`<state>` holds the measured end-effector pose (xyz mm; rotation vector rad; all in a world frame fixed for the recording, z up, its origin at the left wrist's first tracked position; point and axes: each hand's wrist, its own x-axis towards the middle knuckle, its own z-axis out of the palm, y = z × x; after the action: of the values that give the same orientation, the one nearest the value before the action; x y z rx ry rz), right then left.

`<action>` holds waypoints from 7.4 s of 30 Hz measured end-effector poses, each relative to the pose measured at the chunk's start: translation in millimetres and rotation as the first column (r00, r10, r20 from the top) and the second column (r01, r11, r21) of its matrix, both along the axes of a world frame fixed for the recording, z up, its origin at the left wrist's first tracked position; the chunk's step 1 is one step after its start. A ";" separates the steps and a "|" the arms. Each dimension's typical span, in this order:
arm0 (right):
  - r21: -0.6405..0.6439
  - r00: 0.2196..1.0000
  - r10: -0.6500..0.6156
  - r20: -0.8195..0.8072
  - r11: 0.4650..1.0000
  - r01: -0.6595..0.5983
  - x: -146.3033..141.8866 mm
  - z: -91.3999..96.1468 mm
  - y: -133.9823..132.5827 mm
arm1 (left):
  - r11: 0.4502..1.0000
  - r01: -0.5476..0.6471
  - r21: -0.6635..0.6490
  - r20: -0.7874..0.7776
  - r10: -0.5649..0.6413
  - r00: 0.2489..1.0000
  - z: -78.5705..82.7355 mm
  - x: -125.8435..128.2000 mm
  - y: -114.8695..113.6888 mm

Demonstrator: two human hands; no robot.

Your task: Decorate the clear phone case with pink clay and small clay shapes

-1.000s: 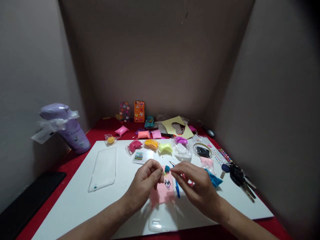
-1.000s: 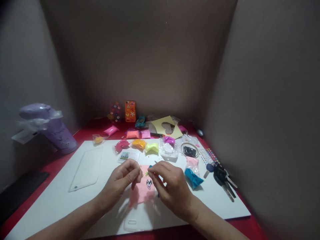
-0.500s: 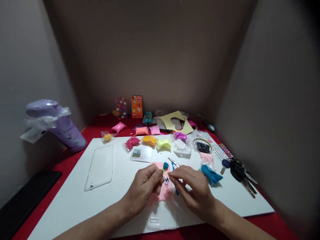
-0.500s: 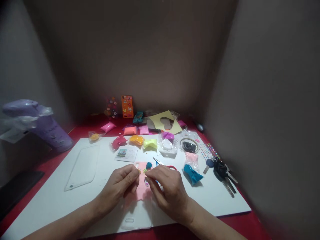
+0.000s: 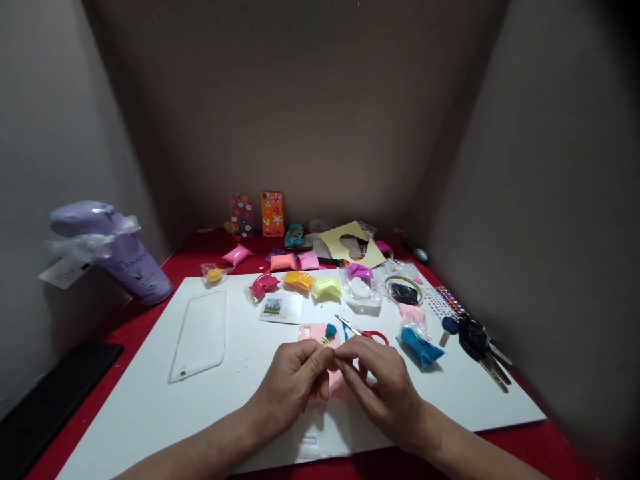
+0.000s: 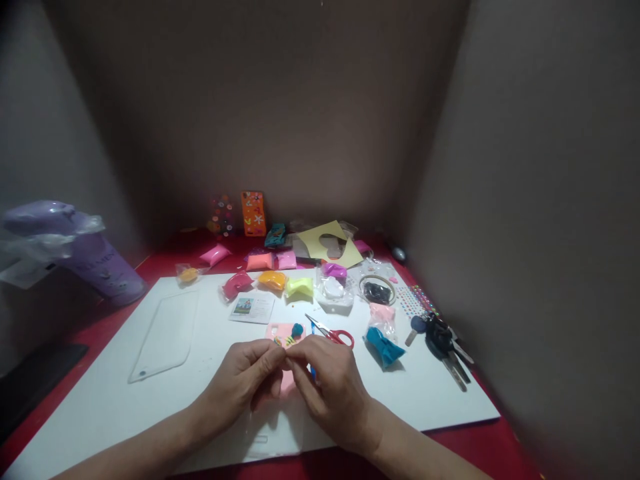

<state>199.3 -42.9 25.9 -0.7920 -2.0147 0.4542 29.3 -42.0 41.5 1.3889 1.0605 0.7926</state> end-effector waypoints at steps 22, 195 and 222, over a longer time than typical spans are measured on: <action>-0.030 0.999 -0.025 -0.038 0.999 0.024 1.1 2.1 -2.4 | 0.998 0.026 -0.058 0.093 -0.020 0.995 -2.0 -2.6 0.4; -0.044 0.998 -0.065 -0.023 0.997 0.064 3.5 -2.2 1.2 | 0.972 -0.009 -0.235 0.202 0.058 0.978 -1.7 1.1 8.2; -0.053 0.994 -0.109 -0.002 0.993 0.109 4.3 -2.9 0.5 | 0.983 -0.034 -0.179 0.156 0.062 0.986 -3.9 0.8 7.2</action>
<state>203.6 -42.4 23.0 -0.9270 -1.9504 0.4475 30.1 -34.8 37.6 1.1344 1.0153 0.8118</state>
